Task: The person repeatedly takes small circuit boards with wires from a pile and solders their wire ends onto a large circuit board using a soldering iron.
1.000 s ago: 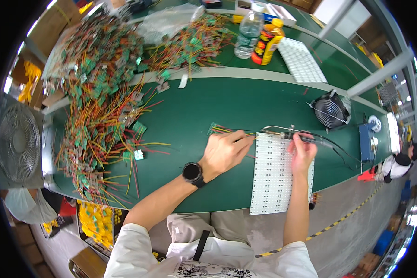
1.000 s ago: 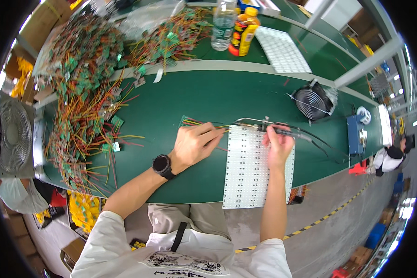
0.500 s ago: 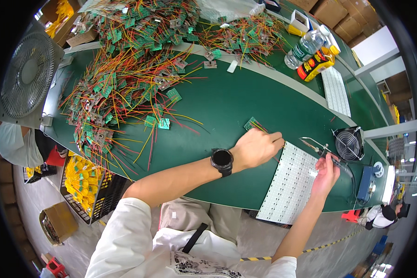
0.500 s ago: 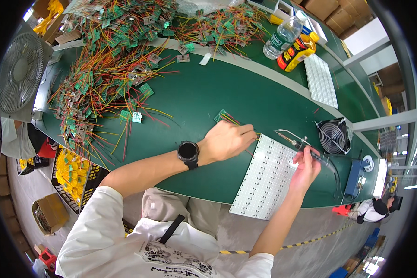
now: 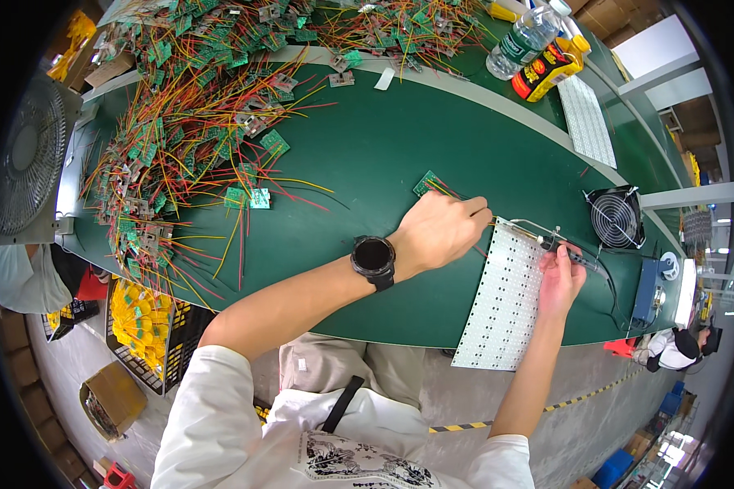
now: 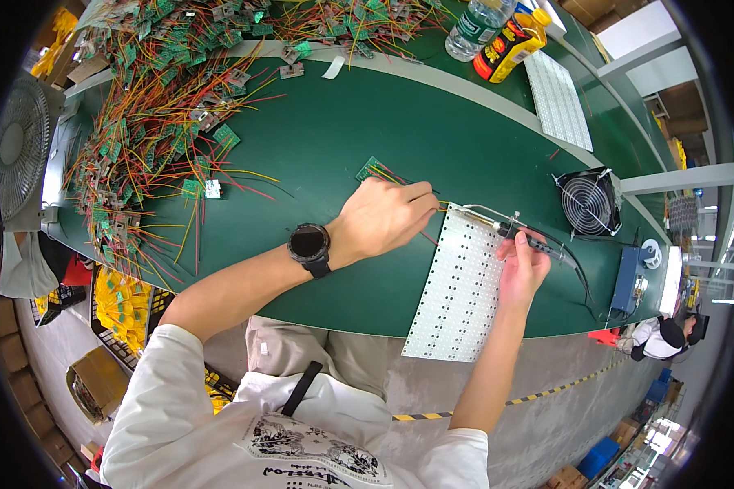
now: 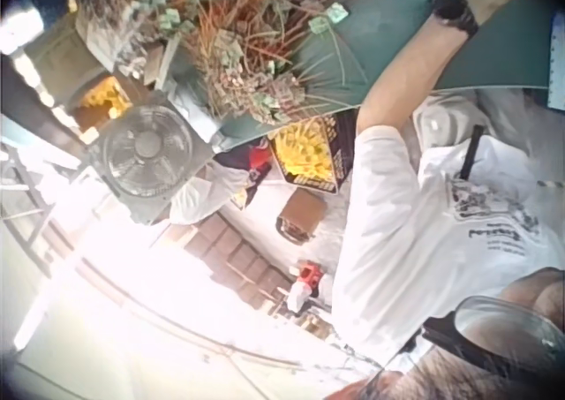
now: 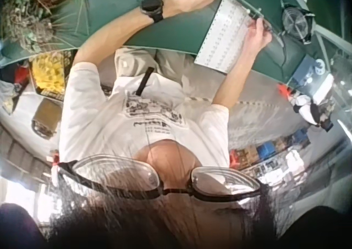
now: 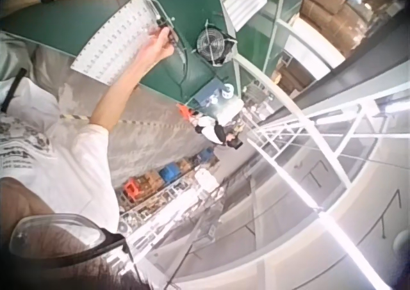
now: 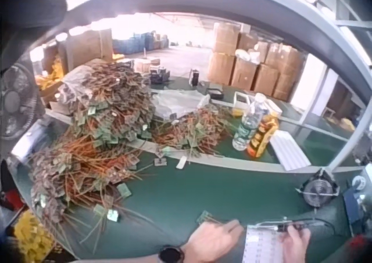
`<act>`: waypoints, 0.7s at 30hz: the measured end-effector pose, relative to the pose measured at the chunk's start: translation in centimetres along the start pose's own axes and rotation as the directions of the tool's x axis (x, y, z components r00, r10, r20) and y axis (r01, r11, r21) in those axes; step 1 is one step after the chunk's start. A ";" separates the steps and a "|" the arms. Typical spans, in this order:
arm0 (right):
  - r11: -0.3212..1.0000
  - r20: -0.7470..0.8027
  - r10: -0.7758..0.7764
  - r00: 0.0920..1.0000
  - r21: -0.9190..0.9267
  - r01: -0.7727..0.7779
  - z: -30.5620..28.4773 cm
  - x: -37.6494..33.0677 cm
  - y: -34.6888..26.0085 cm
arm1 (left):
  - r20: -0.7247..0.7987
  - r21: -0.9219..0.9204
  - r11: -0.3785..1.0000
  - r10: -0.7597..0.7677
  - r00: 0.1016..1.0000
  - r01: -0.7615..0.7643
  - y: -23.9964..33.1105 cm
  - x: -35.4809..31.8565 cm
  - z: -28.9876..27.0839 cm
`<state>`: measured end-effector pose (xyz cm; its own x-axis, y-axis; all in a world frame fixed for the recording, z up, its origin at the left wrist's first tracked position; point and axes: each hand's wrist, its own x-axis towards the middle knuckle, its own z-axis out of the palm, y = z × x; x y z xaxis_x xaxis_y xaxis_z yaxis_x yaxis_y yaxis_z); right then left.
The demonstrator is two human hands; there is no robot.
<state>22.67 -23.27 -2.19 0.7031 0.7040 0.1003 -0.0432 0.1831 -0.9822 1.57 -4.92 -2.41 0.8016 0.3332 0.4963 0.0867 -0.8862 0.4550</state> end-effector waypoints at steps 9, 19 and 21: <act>0.996 -0.077 -0.064 0.995 -0.060 0.059 0.2 -0.5 0.2 | -0.002 -0.007 1.000 0.009 1.000 -0.009 -0.1 0.1 0.0; 0.994 -0.027 -0.066 0.997 -0.084 0.064 0.5 -0.6 0.0 | -0.027 -0.049 0.999 0.000 1.000 -0.001 0.1 0.2 -0.1; 0.995 -0.030 -0.061 0.998 -0.083 0.059 0.5 -0.6 0.0 | -0.030 -0.061 0.998 0.004 1.000 -0.006 0.0 0.2 -0.1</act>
<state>21.92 -23.37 -2.19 0.7256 0.6704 0.1554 0.0572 0.1663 -0.9844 1.64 -4.87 -2.22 0.7838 0.3394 0.5200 0.0457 -0.8667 0.4967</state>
